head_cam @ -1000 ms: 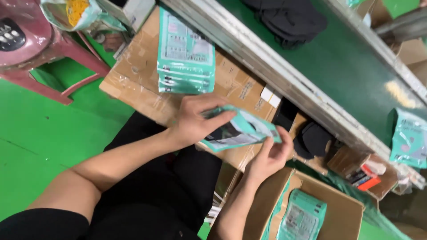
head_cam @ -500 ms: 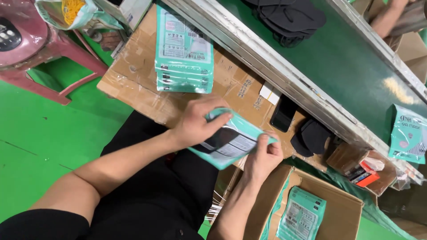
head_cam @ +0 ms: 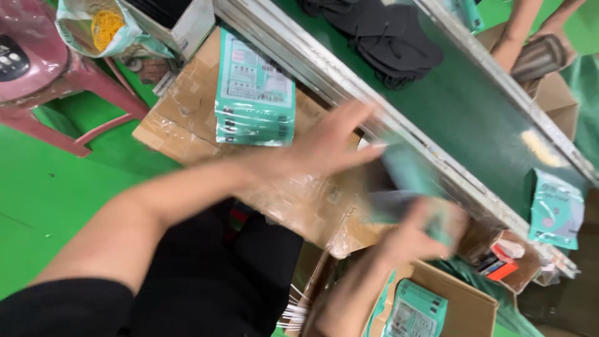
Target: The worker is packing black fabric face masks into individual green plastic pouches at an assembly line.
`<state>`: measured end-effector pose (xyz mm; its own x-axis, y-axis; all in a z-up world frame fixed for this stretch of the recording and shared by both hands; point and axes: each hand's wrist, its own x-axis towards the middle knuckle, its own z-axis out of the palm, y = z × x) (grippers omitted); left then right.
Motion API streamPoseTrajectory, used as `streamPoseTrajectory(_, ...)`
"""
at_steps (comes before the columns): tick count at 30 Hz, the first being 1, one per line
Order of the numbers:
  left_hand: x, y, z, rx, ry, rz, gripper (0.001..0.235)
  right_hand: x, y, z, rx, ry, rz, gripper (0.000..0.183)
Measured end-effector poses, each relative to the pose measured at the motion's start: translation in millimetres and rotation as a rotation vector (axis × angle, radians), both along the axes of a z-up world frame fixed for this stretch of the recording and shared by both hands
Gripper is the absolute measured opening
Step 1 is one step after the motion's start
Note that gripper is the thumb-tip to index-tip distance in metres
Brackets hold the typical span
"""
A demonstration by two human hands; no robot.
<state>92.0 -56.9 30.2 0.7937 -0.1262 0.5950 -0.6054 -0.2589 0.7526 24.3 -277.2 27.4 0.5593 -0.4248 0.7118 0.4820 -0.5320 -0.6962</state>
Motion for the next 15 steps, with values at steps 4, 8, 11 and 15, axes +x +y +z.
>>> streamPoseTrajectory(4,152.7,-29.3,-13.3,0.430,-0.370,0.320,0.082,41.5,-29.2,75.2,-0.594,-0.057,-0.231,0.025)
streamPoseTrajectory(8,254.6,-67.0,-68.3,0.919,-0.220,0.469,0.043,48.6,-28.9,53.8,-0.549,0.167,0.049,0.045)
streamPoseTrajectory(11,209.2,-61.1,-48.2,0.786,-0.422,0.392,0.022,29.7,-22.4,30.8,-0.317,0.285,0.169,0.051)
streamPoseTrajectory(15,57.7,-44.8,2.4,0.724,-0.321,-0.249,0.011,4.8,0.8,27.0,-0.273,0.227,0.235,0.079)
